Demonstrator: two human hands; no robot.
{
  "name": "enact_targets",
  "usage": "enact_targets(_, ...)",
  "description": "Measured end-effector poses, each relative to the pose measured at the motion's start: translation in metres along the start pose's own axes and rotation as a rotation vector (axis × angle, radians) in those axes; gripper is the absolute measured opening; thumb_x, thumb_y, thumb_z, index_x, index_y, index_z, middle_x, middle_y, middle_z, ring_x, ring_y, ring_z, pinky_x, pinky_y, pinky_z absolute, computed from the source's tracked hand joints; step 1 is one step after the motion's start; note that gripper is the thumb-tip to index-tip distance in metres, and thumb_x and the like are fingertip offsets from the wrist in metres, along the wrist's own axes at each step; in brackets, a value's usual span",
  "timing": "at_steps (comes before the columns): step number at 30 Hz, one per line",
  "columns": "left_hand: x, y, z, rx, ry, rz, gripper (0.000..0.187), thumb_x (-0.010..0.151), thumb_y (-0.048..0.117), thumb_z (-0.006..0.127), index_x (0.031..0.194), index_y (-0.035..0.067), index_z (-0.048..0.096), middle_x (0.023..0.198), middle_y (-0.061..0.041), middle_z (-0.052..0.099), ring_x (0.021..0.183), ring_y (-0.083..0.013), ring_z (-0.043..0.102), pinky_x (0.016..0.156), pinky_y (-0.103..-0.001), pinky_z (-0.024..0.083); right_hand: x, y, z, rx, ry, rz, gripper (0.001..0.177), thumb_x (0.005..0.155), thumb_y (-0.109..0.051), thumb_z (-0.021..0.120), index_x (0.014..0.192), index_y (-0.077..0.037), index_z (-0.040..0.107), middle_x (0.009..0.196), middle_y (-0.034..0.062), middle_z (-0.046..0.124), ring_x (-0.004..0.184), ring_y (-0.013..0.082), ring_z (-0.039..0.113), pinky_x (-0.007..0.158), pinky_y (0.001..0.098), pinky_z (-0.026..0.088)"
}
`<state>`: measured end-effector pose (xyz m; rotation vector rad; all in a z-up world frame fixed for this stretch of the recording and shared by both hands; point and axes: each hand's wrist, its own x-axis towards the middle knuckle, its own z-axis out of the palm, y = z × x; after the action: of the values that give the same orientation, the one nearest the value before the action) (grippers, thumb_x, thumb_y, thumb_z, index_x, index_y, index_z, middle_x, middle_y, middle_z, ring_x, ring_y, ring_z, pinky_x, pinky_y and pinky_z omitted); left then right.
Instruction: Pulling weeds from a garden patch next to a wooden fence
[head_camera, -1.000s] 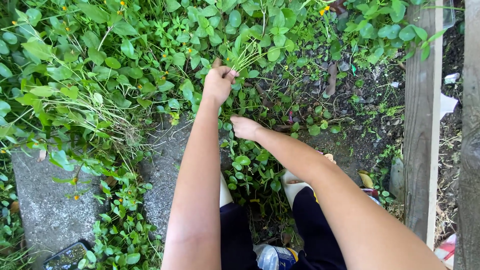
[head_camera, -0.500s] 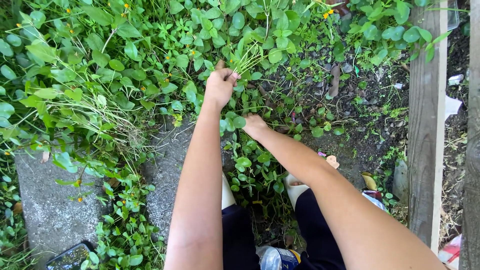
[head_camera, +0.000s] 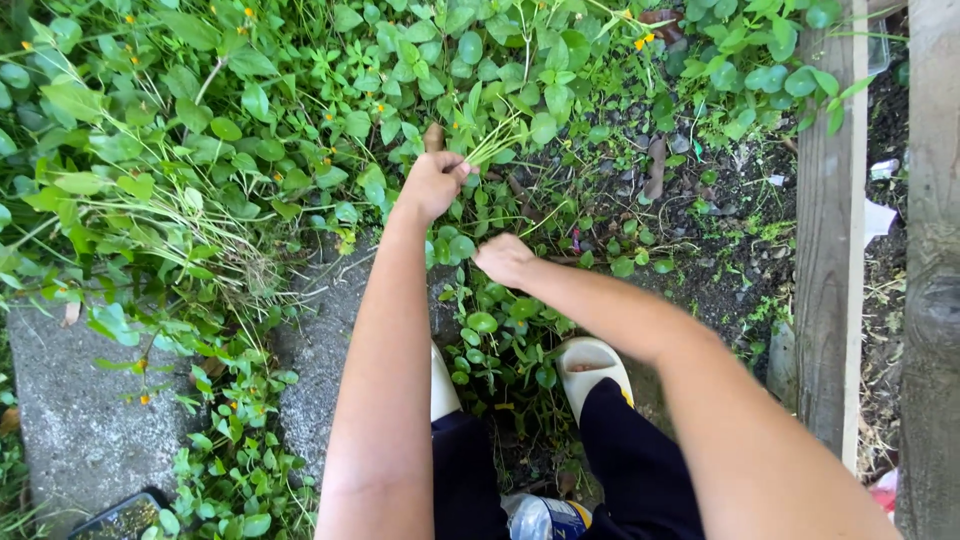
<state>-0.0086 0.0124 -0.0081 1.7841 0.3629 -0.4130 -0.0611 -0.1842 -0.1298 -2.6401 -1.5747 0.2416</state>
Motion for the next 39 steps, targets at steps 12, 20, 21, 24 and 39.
enact_targets(12, -0.016, 0.029, 0.009, -0.049, -0.163, 0.022, 0.025, 0.103, 0.017, 0.058, 0.117, 0.000, 0.070, 0.105, -0.015, 0.076, 0.097, -0.0209, 0.076, 0.083, -0.029, 0.059, -0.016, 0.053, -0.161, -0.146, 0.334, -0.058, 0.007, 0.098, -0.021, 0.066, 0.101, -0.018, 0.072, 0.092, -0.0012, 0.067, 0.092, 0.0148, 0.062, 0.095, 0.0345, 0.044)
enact_targets(20, -0.013, 0.036, 0.012, -0.070, -0.130, 0.084, 0.019, 0.095, 0.011, 0.069, 0.110, -0.001, 0.073, 0.087, -0.011, 0.077, 0.074, -0.0136, 0.076, 0.065, -0.019, 0.060, 0.007, 0.074, -0.174, -0.147, 0.633, 0.006, 0.015, 0.100, -0.027, 0.066, 0.094, -0.015, 0.071, 0.089, -0.0011, 0.064, 0.091, 0.0166, 0.062, 0.094, 0.0367, 0.044)
enact_targets(21, -0.020, 0.041, 0.009, -0.024, -0.049, 0.084, 0.018, 0.097, 0.012, 0.067, 0.112, 0.003, 0.073, 0.088, -0.009, 0.076, 0.069, -0.0123, 0.075, 0.064, -0.021, 0.062, 0.007, 0.066, -0.181, -0.135, 0.663, 0.021, 0.013, 0.099, -0.027, 0.067, 0.100, -0.015, 0.071, 0.094, 0.0002, 0.064, 0.097, 0.0176, 0.059, 0.096, 0.0372, 0.043)
enact_targets(24, -0.003, 0.020, 0.005, 0.040, 0.107, 0.099, 0.015, 0.098, 0.014, 0.066, 0.107, 0.008, 0.076, 0.081, -0.003, 0.074, 0.062, -0.0092, 0.072, 0.061, -0.022, 0.061, 0.006, 0.048, -0.148, -0.159, 0.694, -0.080, 0.010, 0.099, -0.024, 0.067, 0.099, -0.015, 0.070, 0.095, 0.0023, 0.064, 0.099, 0.0191, 0.059, 0.094, 0.0370, 0.045)
enact_targets(39, 0.001, 0.029, 0.014, 0.039, 0.209, 0.071, 0.015, 0.099, 0.012, 0.063, 0.102, 0.007, 0.076, 0.077, -0.001, 0.073, 0.065, -0.0091, 0.068, 0.072, -0.028, 0.058, 0.000, -0.017, -0.062, -0.572, 0.024, -0.603, 0.023, 0.087, -0.009, 0.075, 0.110, -0.008, 0.073, 0.113, 0.0101, 0.073, 0.109, 0.0224, 0.064, 0.108, 0.0387, 0.045)
